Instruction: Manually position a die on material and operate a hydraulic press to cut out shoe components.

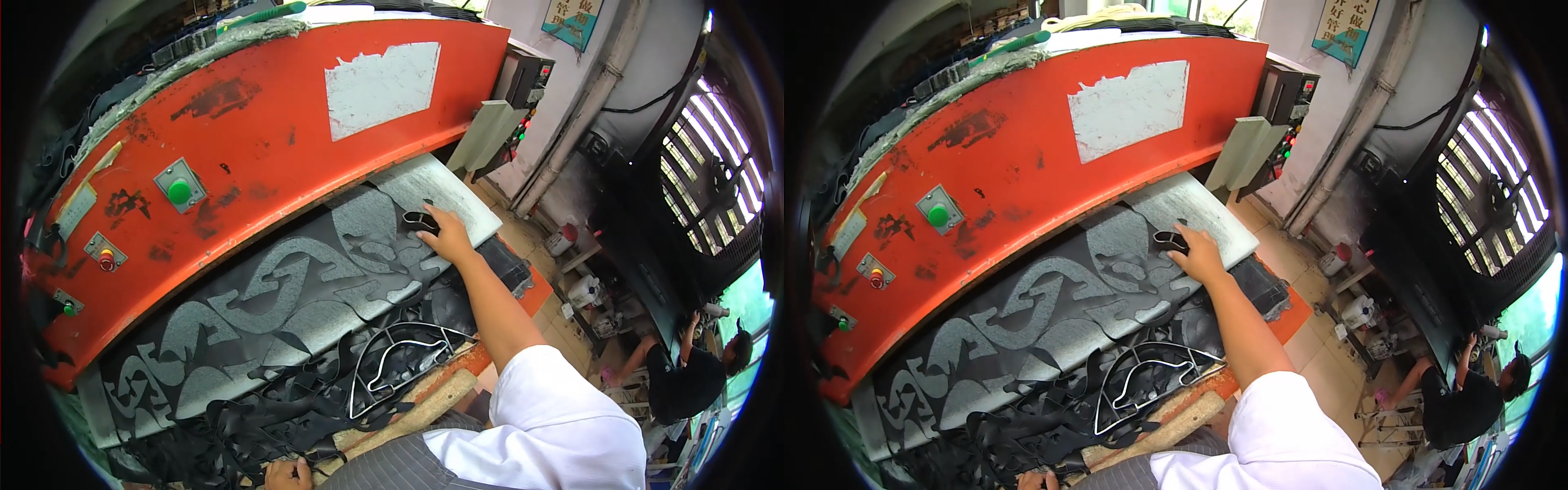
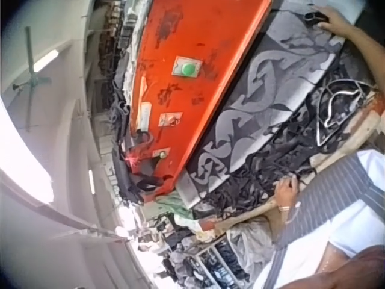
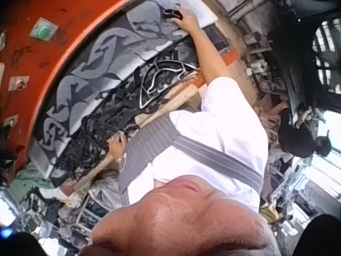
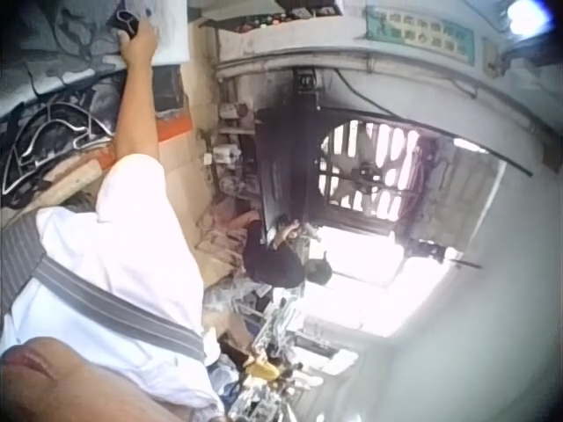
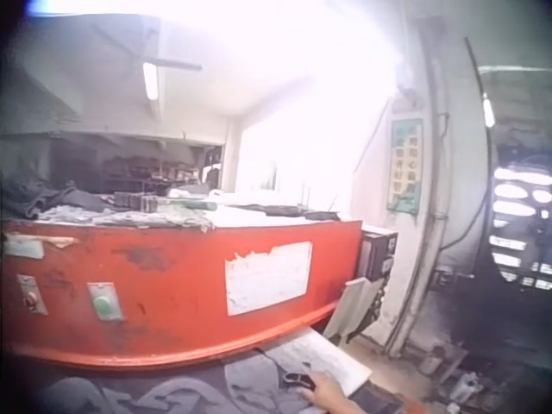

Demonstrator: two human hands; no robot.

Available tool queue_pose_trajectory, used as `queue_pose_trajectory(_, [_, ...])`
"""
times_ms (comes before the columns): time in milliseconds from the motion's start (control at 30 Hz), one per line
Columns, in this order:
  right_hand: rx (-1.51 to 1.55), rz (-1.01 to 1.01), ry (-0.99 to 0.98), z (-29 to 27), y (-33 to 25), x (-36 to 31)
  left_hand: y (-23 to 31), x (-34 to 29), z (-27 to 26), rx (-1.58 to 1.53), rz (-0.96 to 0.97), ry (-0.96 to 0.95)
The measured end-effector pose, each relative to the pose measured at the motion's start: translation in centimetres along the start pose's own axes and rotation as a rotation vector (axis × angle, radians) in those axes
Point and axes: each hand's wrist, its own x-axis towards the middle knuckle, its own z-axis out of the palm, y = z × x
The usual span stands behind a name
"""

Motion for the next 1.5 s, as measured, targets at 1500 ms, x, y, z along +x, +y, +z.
queue_pose_trajectory(1500, [0.532, -0.372, -0.592, -0.1, -32.8, -17.6, 1.6, -5.4, 1.9, -0.109, 0.191, 0.194])
